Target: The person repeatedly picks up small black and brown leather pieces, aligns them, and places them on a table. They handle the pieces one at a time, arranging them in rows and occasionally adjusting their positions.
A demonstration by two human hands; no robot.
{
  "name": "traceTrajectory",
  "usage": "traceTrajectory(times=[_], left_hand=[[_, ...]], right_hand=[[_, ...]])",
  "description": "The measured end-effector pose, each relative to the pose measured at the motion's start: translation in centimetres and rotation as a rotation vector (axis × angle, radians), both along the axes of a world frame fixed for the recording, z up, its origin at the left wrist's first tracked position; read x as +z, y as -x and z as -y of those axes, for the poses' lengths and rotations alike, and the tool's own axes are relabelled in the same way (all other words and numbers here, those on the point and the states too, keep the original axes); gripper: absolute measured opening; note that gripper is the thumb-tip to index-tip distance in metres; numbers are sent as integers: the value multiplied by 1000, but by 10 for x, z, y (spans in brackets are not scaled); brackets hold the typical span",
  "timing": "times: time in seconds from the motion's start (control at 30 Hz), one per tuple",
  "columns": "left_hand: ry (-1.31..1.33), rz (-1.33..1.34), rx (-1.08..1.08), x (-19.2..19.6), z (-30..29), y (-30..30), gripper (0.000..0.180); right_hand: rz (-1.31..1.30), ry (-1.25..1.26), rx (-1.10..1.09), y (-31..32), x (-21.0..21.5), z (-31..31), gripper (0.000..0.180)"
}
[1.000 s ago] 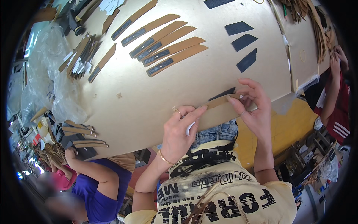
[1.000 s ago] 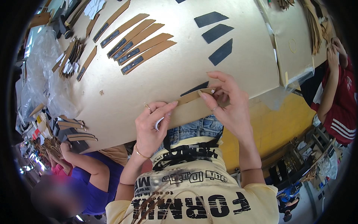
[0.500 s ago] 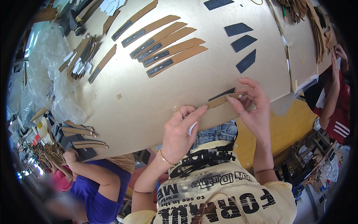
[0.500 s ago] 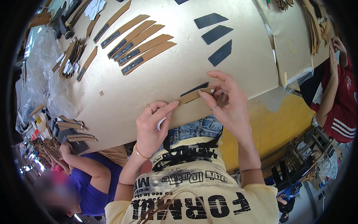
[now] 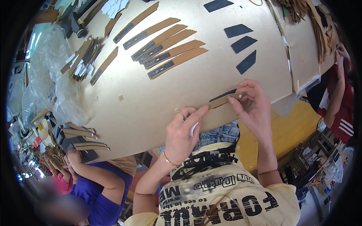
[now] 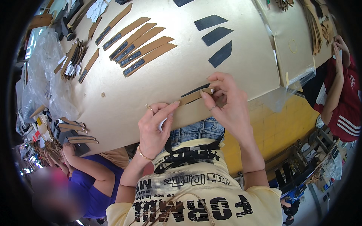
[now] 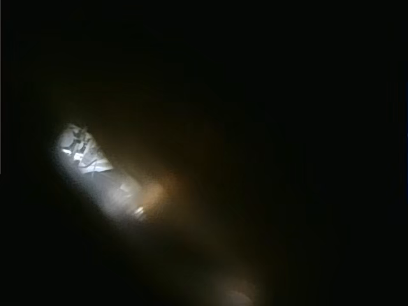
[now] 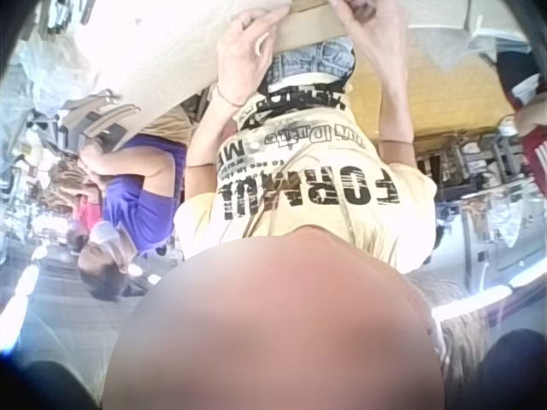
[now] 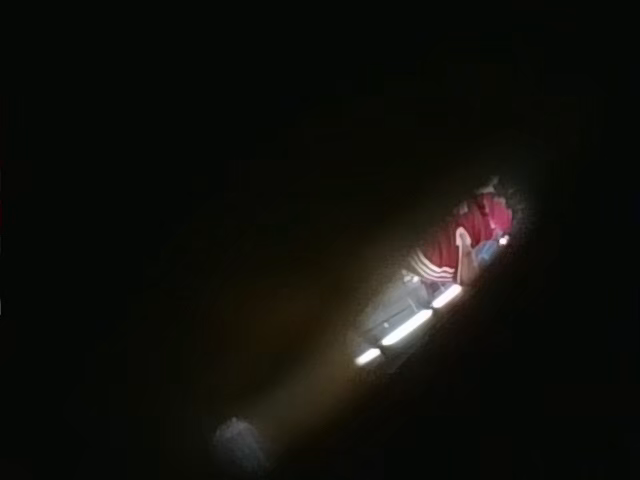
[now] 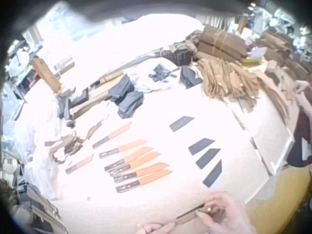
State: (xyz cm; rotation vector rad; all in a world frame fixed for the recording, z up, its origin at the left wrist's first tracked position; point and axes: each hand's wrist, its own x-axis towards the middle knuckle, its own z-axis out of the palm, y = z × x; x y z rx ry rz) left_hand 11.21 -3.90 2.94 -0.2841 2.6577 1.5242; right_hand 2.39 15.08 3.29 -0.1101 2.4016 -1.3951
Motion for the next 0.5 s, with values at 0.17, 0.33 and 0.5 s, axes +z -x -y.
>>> traceTrajectory(times=[0.17,0.33,0.5], left_hand=[[-4,36,-11,1,0,0,37],[81,19,-94,0,0,-1,51],[285,-11,-260,-1,0,-1,57]], right_hand=[[-9,18,2,0,-1,0,32],[11,16,-7,0,-2,0,33],[33,12,-10,1,-1,0,34]])
